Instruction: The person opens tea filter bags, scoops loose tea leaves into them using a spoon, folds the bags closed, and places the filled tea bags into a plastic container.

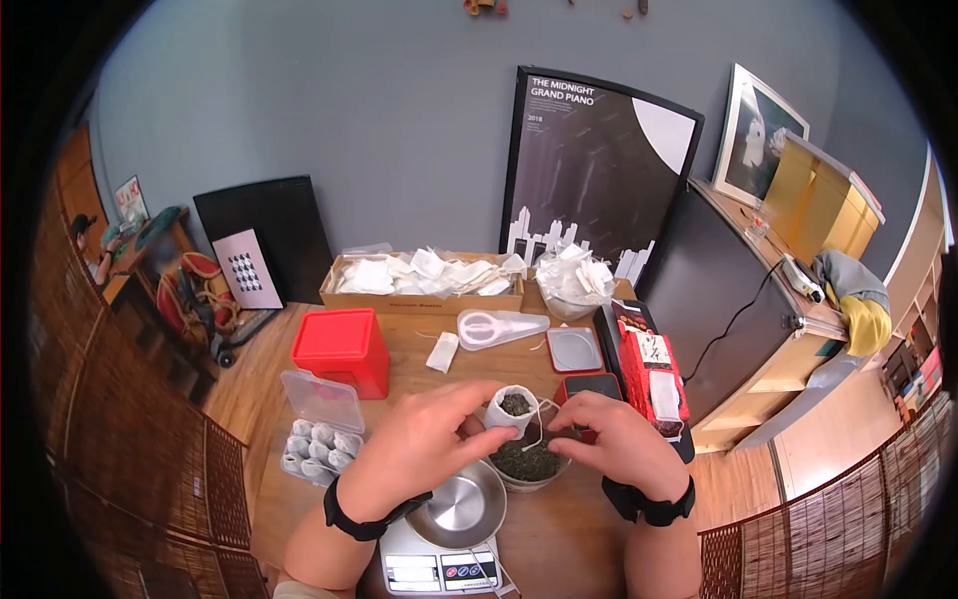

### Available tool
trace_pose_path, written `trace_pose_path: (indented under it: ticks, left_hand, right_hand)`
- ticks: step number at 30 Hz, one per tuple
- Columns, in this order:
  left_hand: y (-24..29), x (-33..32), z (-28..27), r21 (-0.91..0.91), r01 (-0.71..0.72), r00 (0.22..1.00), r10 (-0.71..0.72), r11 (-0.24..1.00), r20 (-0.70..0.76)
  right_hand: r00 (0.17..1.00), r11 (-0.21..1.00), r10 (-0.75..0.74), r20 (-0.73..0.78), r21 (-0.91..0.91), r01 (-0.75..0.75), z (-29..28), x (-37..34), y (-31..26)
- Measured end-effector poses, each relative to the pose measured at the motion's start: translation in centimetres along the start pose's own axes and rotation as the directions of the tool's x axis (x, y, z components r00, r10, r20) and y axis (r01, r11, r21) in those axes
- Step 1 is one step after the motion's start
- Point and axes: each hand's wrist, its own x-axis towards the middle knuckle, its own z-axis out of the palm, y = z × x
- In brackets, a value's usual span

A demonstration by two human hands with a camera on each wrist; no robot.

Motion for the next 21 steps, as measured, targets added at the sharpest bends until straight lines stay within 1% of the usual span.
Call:
trace_pose_path:
  ticks: [1, 2, 3, 5, 7, 8, 9, 10, 12, 13, 16, 19, 21]
  left_hand:
    - [0.0, 0.0, 0.1, -0.035, 0.013, 1.0, -0.013, 0.999, 0.007]
    - [0.1, 0.0, 0.1, -0.036, 0.013, 1.0, -0.012, 0.999, 0.009]
    - [0.2, 0.0, 0.2, -0.005, -0.007, 1.0, 0.007, 1.0, 0.012]
    - [0.5, -0.2, 0.3, 0.022, -0.026, 1.0, 0.026, 0.999, 0.016]
    - [0.7, -0.4, 0.5, 0.089, -0.112, 0.994, 0.11, 0.99, 0.025]
    - [0.8, -0.4, 0.7, 0.088, -0.113, 0.993, 0.111, 0.99, 0.031]
    - [0.8, -0.4, 0.8, 0.104, -0.136, 0.991, 0.133, 0.985, 0.029]
    - [0.8, -0.5, 0.9, 0.12, -0.159, 0.987, 0.157, 0.98, 0.027]
    - [0.8, -0.6, 1.0, 0.123, -0.162, 0.987, 0.159, 0.979, 0.034]
    - [0.8, -0.6, 1.0, 0.129, -0.165, 0.986, 0.161, 0.978, 0.039]
    - [0.8, -0.6, 1.1, 0.142, -0.167, 0.986, 0.162, 0.976, 0.048]
    - [1.0, -0.6, 1.0, 0.141, -0.151, 0.988, 0.144, 0.978, 0.056]
    - [0.9, -0.5, 1.1, 0.155, -0.17, 0.985, 0.166, 0.973, 0.042]
  right_hand:
    - [0.999, 0.999, -0.012, -0.03, -0.047, 0.011, -0.4, -0.2, -0.4]
    - [0.998, 0.995, -0.024, -0.058, -0.093, 0.019, -0.7, -0.3, -0.9]
    - [0.998, 0.996, -0.02, -0.057, -0.093, 0.015, -0.9, -0.5, -1.4]
    - [0.954, 0.987, -0.129, -0.27, -0.129, 0.097, -1.2, -0.7, -2.3]
    - [0.948, 0.988, -0.143, -0.284, -0.1, 0.119, -1.2, -0.9, -3.9]
    - [0.942, 0.988, -0.154, -0.298, -0.067, 0.141, -0.9, -0.9, -4.4]
    - [0.93, 0.978, -0.204, -0.305, -0.105, 0.179, -0.7, -0.9, -4.7]
    - [0.93, 0.979, -0.199, -0.308, -0.104, 0.175, -0.6, -1.0, -4.8]
    - [0.928, 0.961, -0.263, -0.265, -0.153, 0.229, -0.7, -1.0, -5.0]
    - [0.927, 0.961, -0.266, -0.266, -0.154, 0.231, -0.6, -0.9, -4.8]
    - [0.908, 0.953, -0.292, -0.3, -0.174, 0.248, -0.3, -1.0, -4.6]
    - [0.889, 0.952, -0.305, -0.341, -0.128, 0.278, -0.2, -0.9, -5.0]
    - [0.892, 0.928, -0.357, -0.278, -0.213, 0.306, -0.5, -0.9, -4.8]
